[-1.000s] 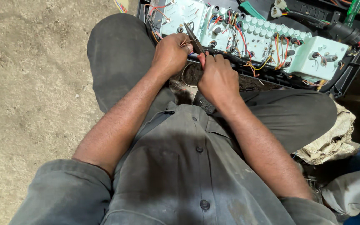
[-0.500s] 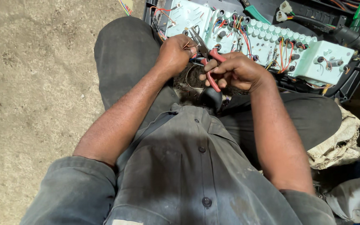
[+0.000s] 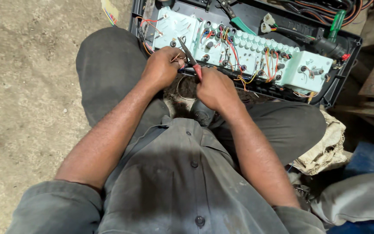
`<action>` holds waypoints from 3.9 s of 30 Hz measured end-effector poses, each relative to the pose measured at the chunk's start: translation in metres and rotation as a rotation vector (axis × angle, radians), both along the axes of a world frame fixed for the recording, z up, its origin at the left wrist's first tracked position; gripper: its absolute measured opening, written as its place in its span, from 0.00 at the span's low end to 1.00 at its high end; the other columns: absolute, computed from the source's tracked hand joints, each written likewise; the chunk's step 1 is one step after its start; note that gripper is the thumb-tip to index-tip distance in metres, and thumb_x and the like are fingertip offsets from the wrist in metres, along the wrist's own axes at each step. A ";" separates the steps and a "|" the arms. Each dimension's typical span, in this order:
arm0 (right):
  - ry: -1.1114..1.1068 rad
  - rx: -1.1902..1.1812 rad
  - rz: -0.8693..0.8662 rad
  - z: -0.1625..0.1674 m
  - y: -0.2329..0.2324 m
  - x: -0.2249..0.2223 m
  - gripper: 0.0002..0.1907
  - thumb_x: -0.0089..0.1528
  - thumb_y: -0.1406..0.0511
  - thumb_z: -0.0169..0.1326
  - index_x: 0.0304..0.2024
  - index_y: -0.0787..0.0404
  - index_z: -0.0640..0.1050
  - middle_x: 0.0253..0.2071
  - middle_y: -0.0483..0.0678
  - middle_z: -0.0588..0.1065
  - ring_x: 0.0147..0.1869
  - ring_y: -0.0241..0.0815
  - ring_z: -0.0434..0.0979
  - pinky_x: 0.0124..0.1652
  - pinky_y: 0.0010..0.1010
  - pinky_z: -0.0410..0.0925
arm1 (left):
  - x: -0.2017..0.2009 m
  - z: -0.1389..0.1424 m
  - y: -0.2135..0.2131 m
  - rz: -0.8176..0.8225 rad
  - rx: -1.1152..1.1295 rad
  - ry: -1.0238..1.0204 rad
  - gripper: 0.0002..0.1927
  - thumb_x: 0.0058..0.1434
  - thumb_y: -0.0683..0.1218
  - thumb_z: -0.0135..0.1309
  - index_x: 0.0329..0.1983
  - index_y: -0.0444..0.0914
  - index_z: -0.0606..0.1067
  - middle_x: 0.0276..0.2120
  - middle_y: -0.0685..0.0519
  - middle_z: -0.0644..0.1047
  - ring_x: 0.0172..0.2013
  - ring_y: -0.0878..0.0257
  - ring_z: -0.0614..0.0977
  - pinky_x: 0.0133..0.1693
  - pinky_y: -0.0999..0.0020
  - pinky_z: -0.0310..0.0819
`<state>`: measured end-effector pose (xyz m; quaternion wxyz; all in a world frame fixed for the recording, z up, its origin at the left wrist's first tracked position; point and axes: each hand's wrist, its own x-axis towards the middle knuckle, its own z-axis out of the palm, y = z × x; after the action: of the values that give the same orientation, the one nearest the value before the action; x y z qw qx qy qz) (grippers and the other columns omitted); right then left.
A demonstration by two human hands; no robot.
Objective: The person sits on the floor and works on an open electronics box containing multiple circuit boards and wires. They use pliers to strip and twist wires, then wrap the connections with electrical tape.
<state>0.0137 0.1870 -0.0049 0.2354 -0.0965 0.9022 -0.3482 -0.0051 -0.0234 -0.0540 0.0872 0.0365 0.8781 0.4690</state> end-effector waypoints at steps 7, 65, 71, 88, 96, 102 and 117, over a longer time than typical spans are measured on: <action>-0.363 -0.923 -0.767 0.032 0.060 -0.020 0.15 0.55 0.73 0.47 0.42 0.66 0.79 0.38 0.53 0.79 0.39 0.44 0.82 0.29 0.31 0.72 | 0.002 -0.011 -0.007 0.014 0.310 -0.203 0.10 0.61 0.40 0.58 0.46 0.33 0.80 0.38 0.49 0.85 0.39 0.65 0.84 0.43 0.69 0.77; 0.675 -0.279 -0.314 0.030 -0.068 -0.025 0.05 0.68 0.71 0.57 0.39 0.67 0.75 0.38 0.51 0.71 0.40 0.46 0.73 0.42 0.36 0.68 | 0.019 0.051 0.000 0.281 0.184 0.400 0.06 0.60 0.37 0.60 0.40 0.37 0.77 0.38 0.49 0.79 0.46 0.52 0.80 0.52 0.55 0.72; 0.585 -0.128 -0.300 0.003 -0.061 -0.022 0.06 0.67 0.68 0.58 0.39 0.66 0.76 0.36 0.53 0.75 0.39 0.50 0.77 0.39 0.39 0.69 | -0.011 0.032 -0.009 0.222 0.086 0.244 0.07 0.56 0.41 0.63 0.37 0.38 0.77 0.34 0.48 0.80 0.37 0.52 0.81 0.42 0.56 0.73; -0.122 -0.728 -0.697 -0.047 -0.067 -0.023 0.09 0.63 0.69 0.60 0.42 0.71 0.82 0.32 0.46 0.79 0.29 0.28 0.72 0.27 0.20 0.66 | -0.005 0.021 0.022 0.664 0.966 -0.555 0.06 0.63 0.38 0.54 0.42 0.31 0.72 0.28 0.49 0.78 0.23 0.62 0.79 0.25 0.65 0.80; -0.267 -0.883 -0.765 -0.041 -0.075 -0.029 0.09 0.65 0.71 0.57 0.45 0.71 0.82 0.36 0.48 0.81 0.32 0.32 0.77 0.33 0.23 0.72 | -0.015 0.004 0.008 0.700 0.779 -0.529 0.08 0.61 0.36 0.54 0.41 0.30 0.69 0.27 0.48 0.76 0.19 0.63 0.78 0.19 0.65 0.78; -0.202 -0.802 -0.747 -0.034 -0.089 -0.031 0.08 0.64 0.71 0.58 0.44 0.71 0.82 0.38 0.49 0.81 0.36 0.34 0.79 0.37 0.25 0.74 | -0.013 0.007 -0.013 0.588 0.879 -0.564 0.08 0.62 0.38 0.56 0.41 0.28 0.75 0.28 0.48 0.78 0.19 0.65 0.79 0.20 0.66 0.80; 0.010 -0.519 -0.581 -0.021 -0.113 -0.037 0.10 0.69 0.66 0.57 0.43 0.68 0.82 0.32 0.43 0.78 0.33 0.28 0.73 0.33 0.20 0.67 | -0.022 0.028 -0.035 0.461 0.313 -0.167 0.12 0.57 0.48 0.60 0.38 0.35 0.82 0.30 0.44 0.84 0.30 0.56 0.87 0.34 0.62 0.79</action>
<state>-0.0228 0.0739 -0.0254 0.0905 0.1052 0.7749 -0.6167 -0.0276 -0.0587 -0.0262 0.0436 -0.1896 0.7699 0.6078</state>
